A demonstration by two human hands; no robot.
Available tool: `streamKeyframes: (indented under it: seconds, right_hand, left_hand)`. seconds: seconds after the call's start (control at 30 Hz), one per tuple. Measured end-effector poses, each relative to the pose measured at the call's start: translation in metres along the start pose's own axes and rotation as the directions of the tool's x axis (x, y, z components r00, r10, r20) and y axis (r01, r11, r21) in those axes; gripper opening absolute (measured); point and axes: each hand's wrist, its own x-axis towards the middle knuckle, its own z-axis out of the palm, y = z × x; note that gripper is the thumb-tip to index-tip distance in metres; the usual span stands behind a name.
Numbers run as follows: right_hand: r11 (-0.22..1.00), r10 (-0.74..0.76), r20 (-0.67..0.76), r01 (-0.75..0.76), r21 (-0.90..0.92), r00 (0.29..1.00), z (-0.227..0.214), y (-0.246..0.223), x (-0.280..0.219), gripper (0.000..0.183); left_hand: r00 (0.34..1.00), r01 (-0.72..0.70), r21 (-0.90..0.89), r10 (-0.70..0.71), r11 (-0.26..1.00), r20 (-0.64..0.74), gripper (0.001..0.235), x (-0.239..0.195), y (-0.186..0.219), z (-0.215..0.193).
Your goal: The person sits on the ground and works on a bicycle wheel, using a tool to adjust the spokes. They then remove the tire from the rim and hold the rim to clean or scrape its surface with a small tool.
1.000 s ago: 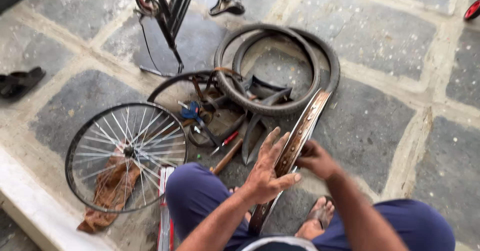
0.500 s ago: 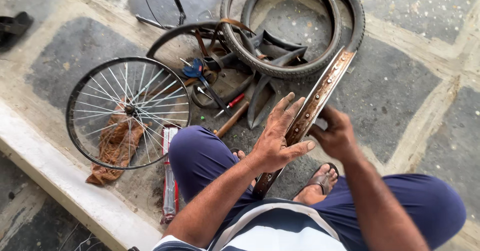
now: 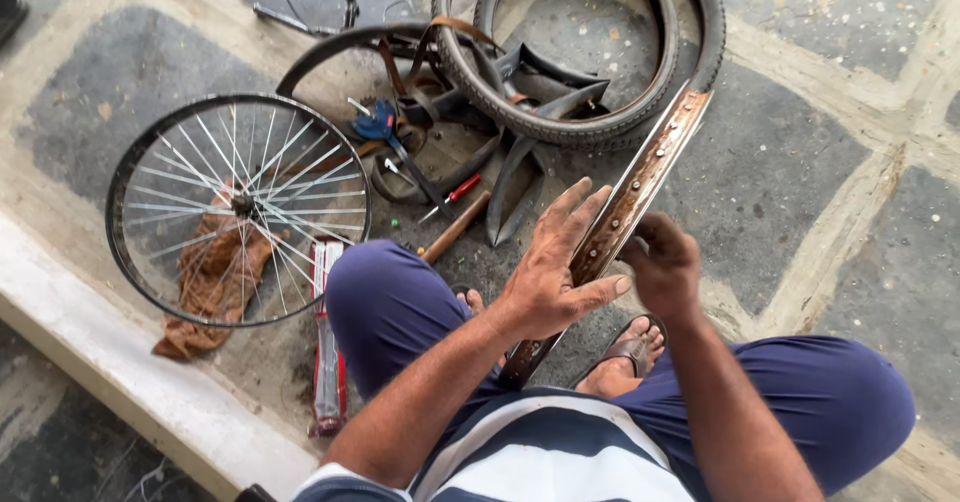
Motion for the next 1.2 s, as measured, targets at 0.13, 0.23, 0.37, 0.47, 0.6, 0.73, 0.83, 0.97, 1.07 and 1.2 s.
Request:
streamKeyframes:
  seconds: [0.13,0.23,0.37,0.47,0.6,0.73,0.83,0.97,1.07,1.2]
  right_hand:
    - [0.923,0.116,0.206,-0.182,0.338,0.972,-0.004,-0.020,0.016,0.027]
    - [0.891,0.181,0.323,-0.294,0.346,0.929,-0.008,-0.041,0.026,0.033]
    - [0.900,-0.215,0.273,0.299,-0.318,0.938,0.002,-0.045,0.024,0.036]
    - [0.656,-0.419,0.011,0.311,-0.688,0.908,0.018,-0.031,0.018,0.030]
    - [0.570,-0.541,-0.141,0.238,-0.787,0.829,0.029,-0.010,0.013,0.028]
    - [0.849,-0.078,-0.091,0.019,-0.528,0.993,0.009,-0.014,0.005,0.025]
    - [0.986,0.098,0.092,-0.110,0.127,0.991,-0.003,-0.021,0.003,0.028]
    - [0.959,0.128,0.217,-0.176,0.223,0.968,-0.009,-0.029,0.007,0.034]
    - [0.899,0.134,0.340,-0.259,0.354,0.931,-0.013,-0.039,0.020,0.039]
    - [0.976,-0.093,0.322,0.150,-0.157,0.942,-0.008,-0.050,0.024,0.045]
  left_hand:
    - [0.999,0.029,-0.011,-0.029,1.000,0.016,0.101,-0.002,0.001,0.003]
    - [1.000,-0.010,-0.023,0.010,1.000,-0.023,0.100,0.000,0.003,0.001]
    - [1.000,0.010,-0.011,-0.010,1.000,-0.024,0.099,-0.004,0.000,0.003]
    - [1.000,0.002,-0.024,-0.003,1.000,-0.021,0.100,-0.001,0.000,0.006]
    - [1.000,-0.007,-0.019,0.007,1.000,-0.014,0.100,0.000,0.001,0.007]
    - [1.000,0.008,0.000,-0.008,1.000,-0.007,0.101,-0.001,0.000,0.004]
    - [1.000,-0.007,0.006,0.007,1.000,-0.002,0.101,-0.002,0.001,0.005]
    - [1.000,0.024,-0.026,-0.024,0.999,0.021,0.101,-0.002,0.005,0.007]
    - [1.000,-0.015,-0.027,0.015,1.000,-0.008,0.100,-0.001,0.006,0.003]
    - [1.000,0.003,-0.043,-0.004,0.999,-0.008,0.102,-0.004,0.002,0.006]
